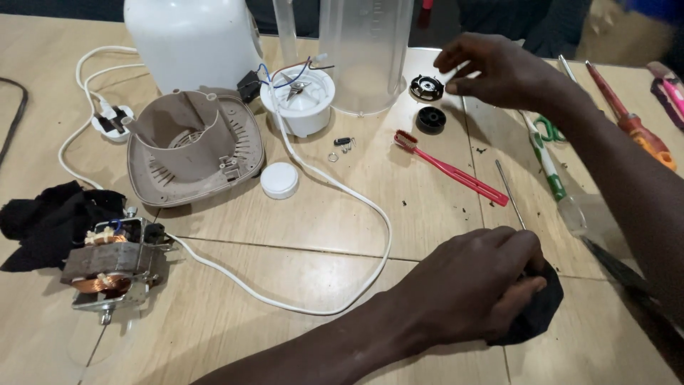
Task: Cleaning a small black plastic component using a toothbrush and a thin metal probe on a workbench.
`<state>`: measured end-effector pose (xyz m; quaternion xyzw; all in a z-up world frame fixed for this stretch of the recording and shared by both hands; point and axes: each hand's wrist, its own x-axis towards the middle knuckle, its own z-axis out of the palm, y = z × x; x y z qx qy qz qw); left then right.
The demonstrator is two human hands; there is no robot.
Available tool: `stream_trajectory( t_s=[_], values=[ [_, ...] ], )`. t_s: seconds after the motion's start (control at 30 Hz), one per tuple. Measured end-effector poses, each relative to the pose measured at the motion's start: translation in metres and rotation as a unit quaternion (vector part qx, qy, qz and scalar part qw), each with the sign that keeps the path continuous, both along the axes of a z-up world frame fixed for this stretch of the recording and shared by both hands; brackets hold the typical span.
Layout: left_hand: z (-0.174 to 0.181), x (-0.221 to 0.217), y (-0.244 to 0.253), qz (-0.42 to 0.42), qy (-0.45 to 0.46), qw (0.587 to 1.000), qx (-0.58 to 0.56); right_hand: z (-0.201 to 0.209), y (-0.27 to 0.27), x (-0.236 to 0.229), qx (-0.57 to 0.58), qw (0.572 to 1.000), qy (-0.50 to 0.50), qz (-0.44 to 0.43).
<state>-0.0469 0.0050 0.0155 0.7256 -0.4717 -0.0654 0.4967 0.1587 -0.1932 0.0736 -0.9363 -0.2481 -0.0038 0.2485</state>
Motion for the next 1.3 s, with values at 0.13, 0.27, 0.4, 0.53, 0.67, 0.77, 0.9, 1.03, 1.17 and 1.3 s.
stream_trajectory(
  t_s=[0.13, 0.27, 0.4, 0.53, 0.67, 0.77, 0.9, 1.03, 1.17, 1.3],
  values=[
    [-0.004, 0.000, -0.002, 0.002, -0.015, 1.000, -0.015, 0.024, 0.034, -0.042, -0.077, 0.988, 0.126, -0.056],
    [-0.004, 0.000, -0.004, 0.010, -0.023, 1.000, -0.008, 0.010, 0.029, -0.040, -0.143, 0.988, 0.052, -0.033],
    [-0.003, 0.000, -0.002, 0.004, -0.018, 1.000, -0.007, 0.014, 0.018, -0.031, -0.091, 0.992, 0.061, -0.059],
    [-0.006, 0.000, -0.003, 0.011, -0.023, 1.000, -0.012, 0.013, -0.005, -0.015, -0.099, 0.991, 0.046, -0.078],
    [-0.003, 0.000, -0.001, 0.003, -0.022, 1.000, -0.006, 0.000, -0.026, 0.001, -0.080, 0.989, -0.003, -0.121],
    [-0.003, 0.000, -0.004, 0.003, -0.022, 1.000, 0.006, -0.008, -0.031, 0.007, -0.066, 0.986, 0.013, -0.151],
    [-0.007, 0.001, -0.005, 0.009, -0.024, 1.000, -0.008, -0.005, -0.030, 0.009, -0.047, 0.989, 0.056, -0.128],
    [-0.003, 0.003, -0.003, 0.005, -0.013, 1.000, 0.000, 0.000, -0.024, 0.001, -0.065, 0.991, 0.023, -0.111],
    [-0.005, 0.013, -0.005, 0.070, 0.065, 0.992, -0.076, 0.009, -0.028, -0.019, -0.058, 0.991, -0.015, -0.117],
    [-0.010, 0.027, -0.007, 0.143, 0.170, 0.963, -0.152, 0.027, -0.027, -0.079, -0.029, 0.992, -0.065, -0.105]
  ],
)
